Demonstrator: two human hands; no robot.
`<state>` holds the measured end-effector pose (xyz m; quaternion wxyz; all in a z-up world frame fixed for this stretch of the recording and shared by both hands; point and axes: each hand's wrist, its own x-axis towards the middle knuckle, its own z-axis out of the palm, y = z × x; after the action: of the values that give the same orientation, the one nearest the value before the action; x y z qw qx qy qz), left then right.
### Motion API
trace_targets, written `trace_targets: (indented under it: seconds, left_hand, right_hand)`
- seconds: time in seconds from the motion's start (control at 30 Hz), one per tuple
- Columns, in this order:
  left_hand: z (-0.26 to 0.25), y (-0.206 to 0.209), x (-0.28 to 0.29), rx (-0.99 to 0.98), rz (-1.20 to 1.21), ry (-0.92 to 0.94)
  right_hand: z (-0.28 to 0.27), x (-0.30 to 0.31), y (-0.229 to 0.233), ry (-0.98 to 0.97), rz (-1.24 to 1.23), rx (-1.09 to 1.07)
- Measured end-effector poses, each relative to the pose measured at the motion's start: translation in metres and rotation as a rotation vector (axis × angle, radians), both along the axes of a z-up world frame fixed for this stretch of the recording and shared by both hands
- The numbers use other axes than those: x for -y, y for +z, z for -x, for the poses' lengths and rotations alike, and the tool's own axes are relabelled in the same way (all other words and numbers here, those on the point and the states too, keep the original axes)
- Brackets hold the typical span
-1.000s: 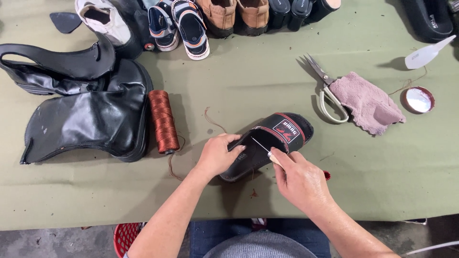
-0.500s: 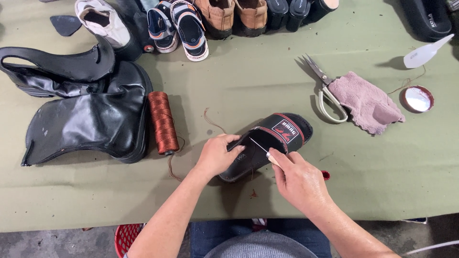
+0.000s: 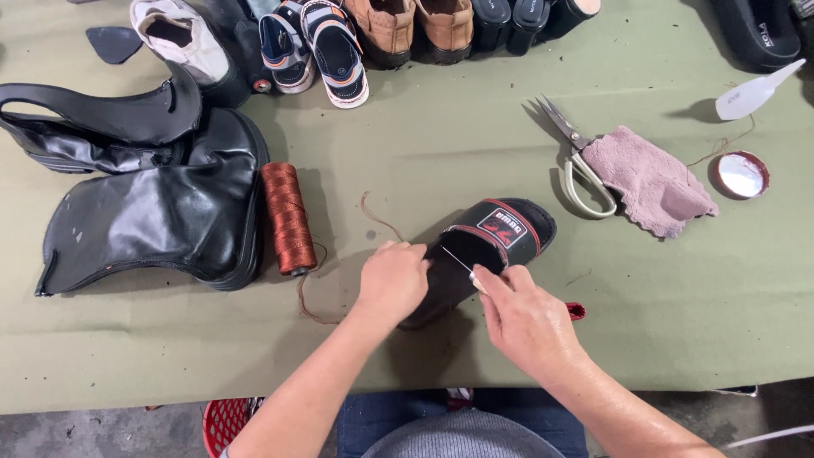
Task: The person uses a stitching awl to puncture holes along the edge of a black slip-on shoe and pulls a thick orange thread through the holes to sew the shoe. The person repeatedly inserts the awl, pulls the thread, and tightens the stitches along the shoe's opening.
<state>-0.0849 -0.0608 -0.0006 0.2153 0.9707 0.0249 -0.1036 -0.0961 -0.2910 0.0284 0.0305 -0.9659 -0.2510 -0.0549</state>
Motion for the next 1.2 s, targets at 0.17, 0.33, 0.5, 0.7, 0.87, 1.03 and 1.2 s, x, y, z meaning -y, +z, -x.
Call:
trace_targets:
  seconds: [0.17, 0.33, 0.5, 0.7, 0.87, 1.03, 1.2]
  left_hand:
    - [0.003, -0.039, 0.016, 0.192, -0.103, 0.048]
    - [0.009, -0.043, 0.019, 0.191, -0.058, 0.057]
    - [0.012, -0.035, 0.019, 0.252, 0.026, 0.060]
    - [0.010, -0.064, 0.016, 0.370, -0.173, -0.058]
    - [0.012, -0.061, 0.017, 0.409, -0.214, -0.060]
    - [0.010, -0.060, 0.017, 0.427, -0.180, -0.063]
    - [0.011, -0.044, 0.015, 0.318, -0.233, -0.027]
  right_hand:
    - [-0.001, -0.005, 0.002, 0.085, 0.045, 0.142]
    - [-0.008, -0.001, -0.002, 0.208, 0.092, 0.340]
    - [-0.009, -0.004, -0.019, 0.174, 0.080, 0.141]
    - [-0.014, -0.015, -0.040, 0.183, 0.081, 0.232]
    - [-0.015, -0.025, -0.034, 0.136, -0.023, 0.149]
    - [-0.015, -0.039, -0.022, 0.046, -0.181, 0.030]
    - [-0.009, -0.029, -0.026, 0.032, -0.026, -0.007]
